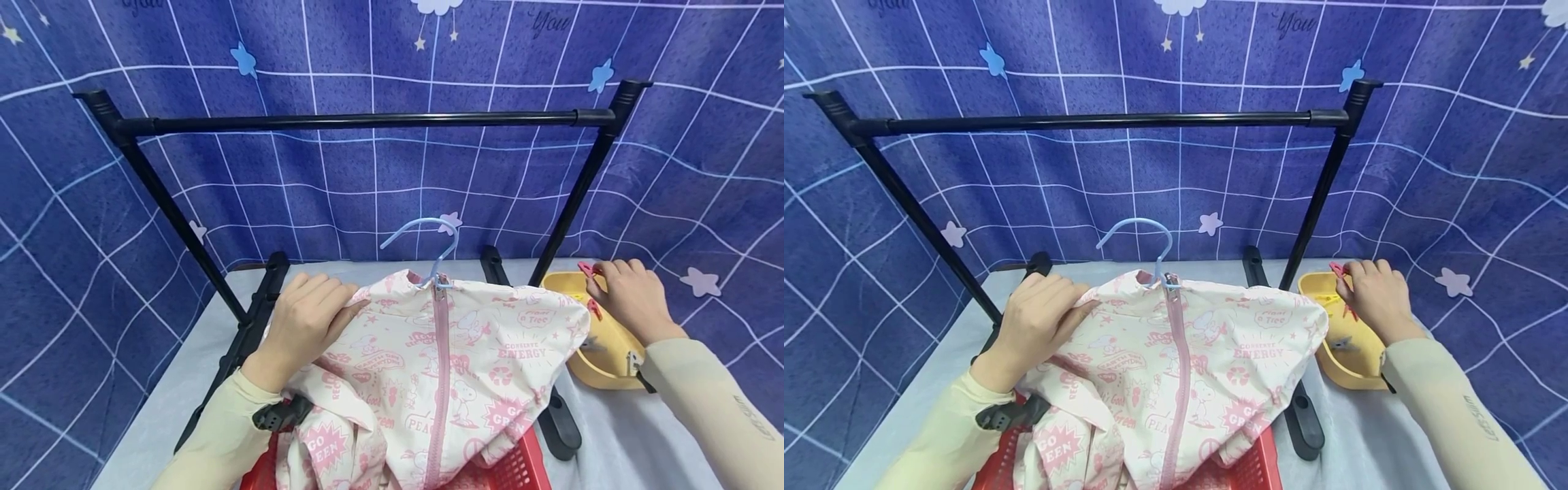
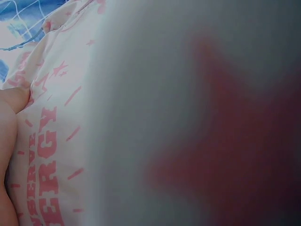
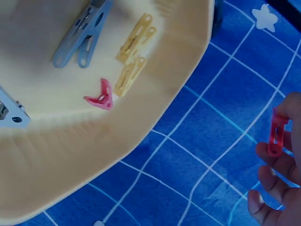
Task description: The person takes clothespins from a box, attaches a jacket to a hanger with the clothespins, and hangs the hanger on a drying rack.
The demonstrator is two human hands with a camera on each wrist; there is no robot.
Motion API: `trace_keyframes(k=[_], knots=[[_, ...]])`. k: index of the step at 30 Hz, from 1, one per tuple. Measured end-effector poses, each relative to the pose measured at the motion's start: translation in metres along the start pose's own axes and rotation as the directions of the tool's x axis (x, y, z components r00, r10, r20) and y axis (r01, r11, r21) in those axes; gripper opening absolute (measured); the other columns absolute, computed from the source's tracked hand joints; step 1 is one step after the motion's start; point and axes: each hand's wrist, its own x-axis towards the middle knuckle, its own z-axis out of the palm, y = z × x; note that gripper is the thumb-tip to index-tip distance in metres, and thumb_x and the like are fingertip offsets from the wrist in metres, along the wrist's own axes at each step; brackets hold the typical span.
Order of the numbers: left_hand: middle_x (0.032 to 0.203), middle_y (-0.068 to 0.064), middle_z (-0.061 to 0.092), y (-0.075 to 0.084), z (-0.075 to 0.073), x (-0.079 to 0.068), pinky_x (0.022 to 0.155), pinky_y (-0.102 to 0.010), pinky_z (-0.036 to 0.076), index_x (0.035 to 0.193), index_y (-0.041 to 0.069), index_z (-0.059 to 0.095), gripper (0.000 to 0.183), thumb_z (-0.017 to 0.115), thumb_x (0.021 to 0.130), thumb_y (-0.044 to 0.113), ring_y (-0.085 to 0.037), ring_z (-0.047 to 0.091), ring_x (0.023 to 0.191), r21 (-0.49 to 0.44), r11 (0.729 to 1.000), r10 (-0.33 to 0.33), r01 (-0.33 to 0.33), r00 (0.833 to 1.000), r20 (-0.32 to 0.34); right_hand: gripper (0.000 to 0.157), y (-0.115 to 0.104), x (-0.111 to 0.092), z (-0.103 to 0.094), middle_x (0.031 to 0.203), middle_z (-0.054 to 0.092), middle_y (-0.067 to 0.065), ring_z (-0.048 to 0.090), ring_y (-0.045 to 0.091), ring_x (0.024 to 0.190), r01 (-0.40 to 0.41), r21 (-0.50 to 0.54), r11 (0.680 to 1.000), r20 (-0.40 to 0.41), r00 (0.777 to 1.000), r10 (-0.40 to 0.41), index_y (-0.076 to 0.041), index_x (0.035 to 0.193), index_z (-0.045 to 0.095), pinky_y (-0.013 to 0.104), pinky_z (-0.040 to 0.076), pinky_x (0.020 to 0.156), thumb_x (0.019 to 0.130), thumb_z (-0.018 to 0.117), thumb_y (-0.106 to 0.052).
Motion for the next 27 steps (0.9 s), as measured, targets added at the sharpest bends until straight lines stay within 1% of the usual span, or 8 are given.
trace_keyframes(k=[4,8,11,15,17,19,22,27], knots=[[0.067,-0.005,0.055,0.0,0.0,0.0,0.054,-0.035,0.036,0.087,0.004,0.064,0.032,0.052,0.105,0.026,-0.021,0.048,0.056,0.001,1.0,-0.002,0.002,1.0,-0.003,0.026,-0.003,0.0,-0.004,0.086,0.064,0.024,0.053,0.043,0.081,0.072,-0.002,0.997,-0.095,0.993,-0.071,0.004,0.096,0.063,0.056,0.041,0.062,0.083,0.069,-0.018],[0.067,-0.005,0.055,0.001,-0.001,0.0,0.054,-0.036,0.036,0.087,0.004,0.064,0.031,0.052,0.105,0.026,-0.021,0.049,0.057,0.002,1.0,-0.007,0.007,1.0,-0.003,0.028,-0.007,0.002,-0.007,0.084,0.063,0.022,0.053,0.043,0.081,0.132,-0.014,0.991,-0.145,0.981,-0.133,0.002,0.093,0.063,0.054,0.037,0.063,0.083,0.066,-0.023],[0.068,-0.005,0.056,0.001,-0.001,0.0,0.055,-0.036,0.037,0.087,0.004,0.065,0.031,0.052,0.105,0.026,-0.021,0.051,0.058,0.0,1.0,-0.01,0.01,1.0,0.0,0.036,-0.009,0.003,-0.01,0.082,0.063,0.022,0.053,0.043,0.08,0.185,-0.03,0.982,-0.193,0.963,-0.187,0.002,0.092,0.064,0.053,0.037,0.062,0.089,0.055,-0.032],[0.069,-0.005,0.057,0.001,0.0,-0.001,0.055,-0.036,0.037,0.089,0.004,0.065,0.031,0.052,0.105,0.026,-0.022,0.051,0.059,-0.007,1.0,-0.01,0.01,1.0,0.005,0.055,-0.012,0.005,-0.014,0.079,0.062,0.021,0.053,0.043,0.076,0.249,-0.043,0.968,-0.261,0.932,-0.251,0.003,0.093,0.065,0.052,0.037,0.059,0.097,0.037,-0.044],[0.069,-0.005,0.057,0.001,0.0,-0.001,0.055,-0.036,0.037,0.089,0.003,0.065,0.031,0.052,0.105,0.026,-0.022,0.051,0.059,-0.009,1.0,-0.008,0.009,1.0,0.004,0.061,-0.015,0.006,-0.017,0.079,0.063,0.02,0.054,0.042,0.075,0.272,-0.035,0.962,-0.278,0.922,-0.271,0.003,0.095,0.066,0.052,0.037,0.059,0.1,0.032,-0.047],[0.069,-0.005,0.057,0.001,0.0,-0.001,0.055,-0.036,0.037,0.088,0.003,0.065,0.031,0.052,0.105,0.026,-0.022,0.05,0.058,-0.01,1.0,-0.009,0.009,1.0,0.003,0.062,-0.018,0.007,-0.02,0.08,0.063,0.02,0.054,0.042,0.075,0.29,-0.019,0.957,-0.285,0.915,-0.284,0.003,0.097,0.066,0.052,0.037,0.059,0.101,0.03,-0.047],[0.068,-0.005,0.057,0.001,0.0,-0.001,0.056,-0.036,0.038,0.088,0.003,0.064,0.031,0.052,0.105,0.026,-0.022,0.05,0.057,-0.009,1.0,-0.01,0.01,1.0,0.003,0.06,-0.024,0.009,-0.025,0.082,0.064,0.019,0.055,0.041,0.075,0.314,-0.007,0.949,-0.296,0.906,-0.302,0.004,0.1,0.066,0.052,0.037,0.06,0.103,0.032,-0.046],[0.068,-0.006,0.057,0.001,0.001,0.0,0.055,-0.036,0.038,0.087,0.004,0.064,0.031,0.053,0.105,0.026,-0.022,0.051,0.058,-0.012,1.0,-0.014,0.014,1.0,0.009,0.06,-0.033,0.008,-0.034,0.083,0.063,0.02,0.054,0.041,0.074,0.336,-0.008,0.942,-0.326,0.89,-0.32,0.004,0.102,0.066,0.053,0.038,0.061,0.106,0.033,-0.046]])
